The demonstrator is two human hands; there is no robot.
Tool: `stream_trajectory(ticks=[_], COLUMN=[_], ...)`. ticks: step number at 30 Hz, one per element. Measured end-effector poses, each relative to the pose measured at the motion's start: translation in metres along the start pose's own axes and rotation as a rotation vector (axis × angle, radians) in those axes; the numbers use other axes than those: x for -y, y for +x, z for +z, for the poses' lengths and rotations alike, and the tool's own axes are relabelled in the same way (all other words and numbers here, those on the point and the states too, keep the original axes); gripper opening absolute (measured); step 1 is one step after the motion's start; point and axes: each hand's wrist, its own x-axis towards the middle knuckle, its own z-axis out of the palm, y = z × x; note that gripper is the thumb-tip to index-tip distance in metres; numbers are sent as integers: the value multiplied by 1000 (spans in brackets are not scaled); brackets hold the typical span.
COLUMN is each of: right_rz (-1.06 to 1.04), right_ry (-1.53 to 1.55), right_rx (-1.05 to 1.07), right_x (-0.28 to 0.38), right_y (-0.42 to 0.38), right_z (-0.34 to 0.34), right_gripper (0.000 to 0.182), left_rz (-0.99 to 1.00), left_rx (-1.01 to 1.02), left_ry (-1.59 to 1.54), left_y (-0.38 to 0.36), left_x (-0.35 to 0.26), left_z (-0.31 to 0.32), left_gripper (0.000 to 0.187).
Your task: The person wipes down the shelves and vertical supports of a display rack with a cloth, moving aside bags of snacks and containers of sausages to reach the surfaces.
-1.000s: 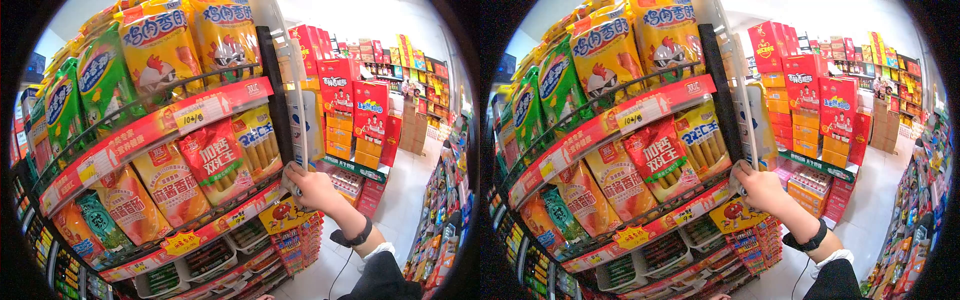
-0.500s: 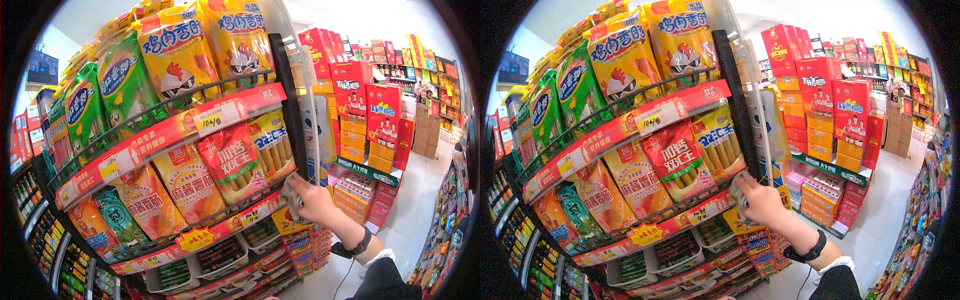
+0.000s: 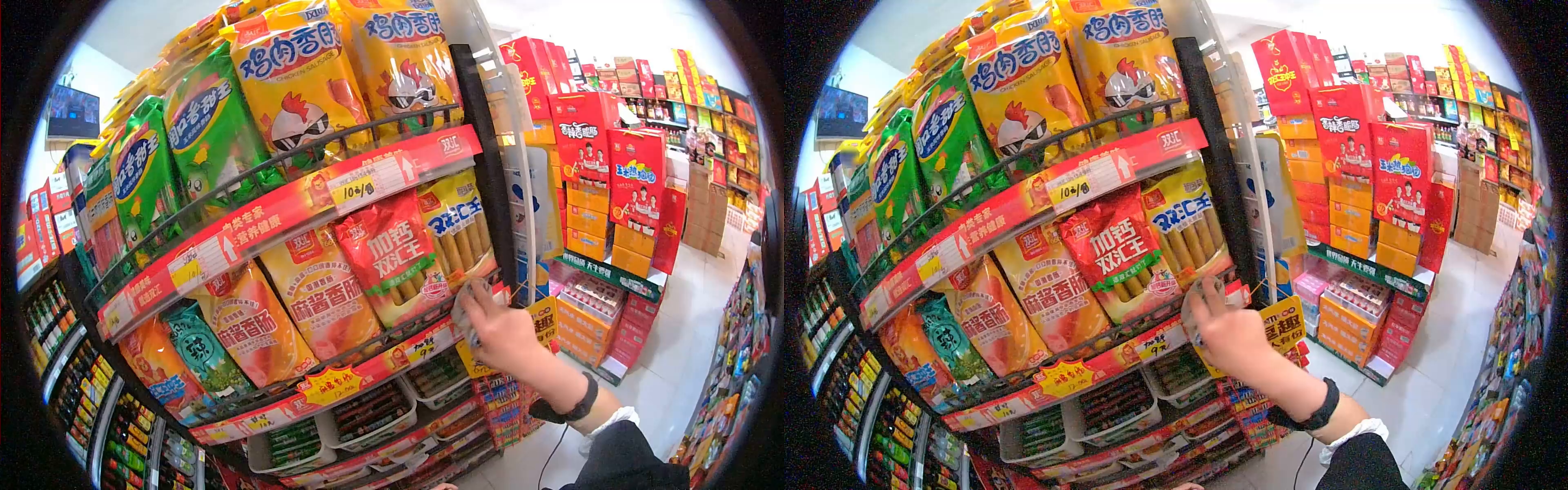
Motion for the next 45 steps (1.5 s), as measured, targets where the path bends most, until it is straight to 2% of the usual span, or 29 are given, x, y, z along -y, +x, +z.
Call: stream_trajectory(ticks=[2,9,10,11,13,14,15,17,18,19,21,23,30,31,33,35,38,44,45], right_rz=[-28,-78,-186,-180,-302,-259,-264,-236,-249,-305,-309,-308,-369,-367,-389,-415,-418,-456,-460], right_ry=[-85,-68,-43,-41,3,-30,-19,48,32,-13,-51,-50,3,25,47,43,50,90,92], right_rx=[-17,-4,-126,-129,-124,9,4,-19,-15,-97,-66,-57,-87,-77,-75,-77,-38,-16,-11], right_x=[10,34,36,42,55,62,63,59,60,56,54,60,87,90,99,106,115,130,134], right_y=[0,2,4,5,6,4,5,7,9,9,8,9,17,18,20,21,22,29,30], right_z=[4,2,9,11,14,10,8,5,-6,-5,6,7,19,19,19,22,21,28,28], right_gripper=[66,64,60,60,58,57,57,58,41,40,40,39,41,41,42,42,42,42,42], left_rz=[-25,-105,-132,-161,-164,-161,-165,-108,-53,-62,-13,-54,99,88,-71,-58,-146,-71,-168], left_rx=[-3,75,75,75,82,81,69,44,17,-9,6,-35,-165,-182,-121,-135,-160,-200,-124], left_ry=[-17,-7,-42,-77,-72,-75,-72,-60,-58,-63,15,-18,68,70,61,53,10,37,15], left_y=[1,8,7,6,8,10,11,11,10,10,7,2,-9,-11,-17,-22,-28,-28,-25], left_x=[0,-13,-19,-23,-25,-24,-22,-14,-9,-5,-5,-10,5,9,14,17,18,28,26], left_z=[-1,0,1,2,1,1,1,0,1,-1,-1,-2,-6,-9,-14,-17,-21,-36,-42], left_gripper=[16,17,17,17,17,17,17,18,17,17,17,17,16,16,16,16,15,15,19])
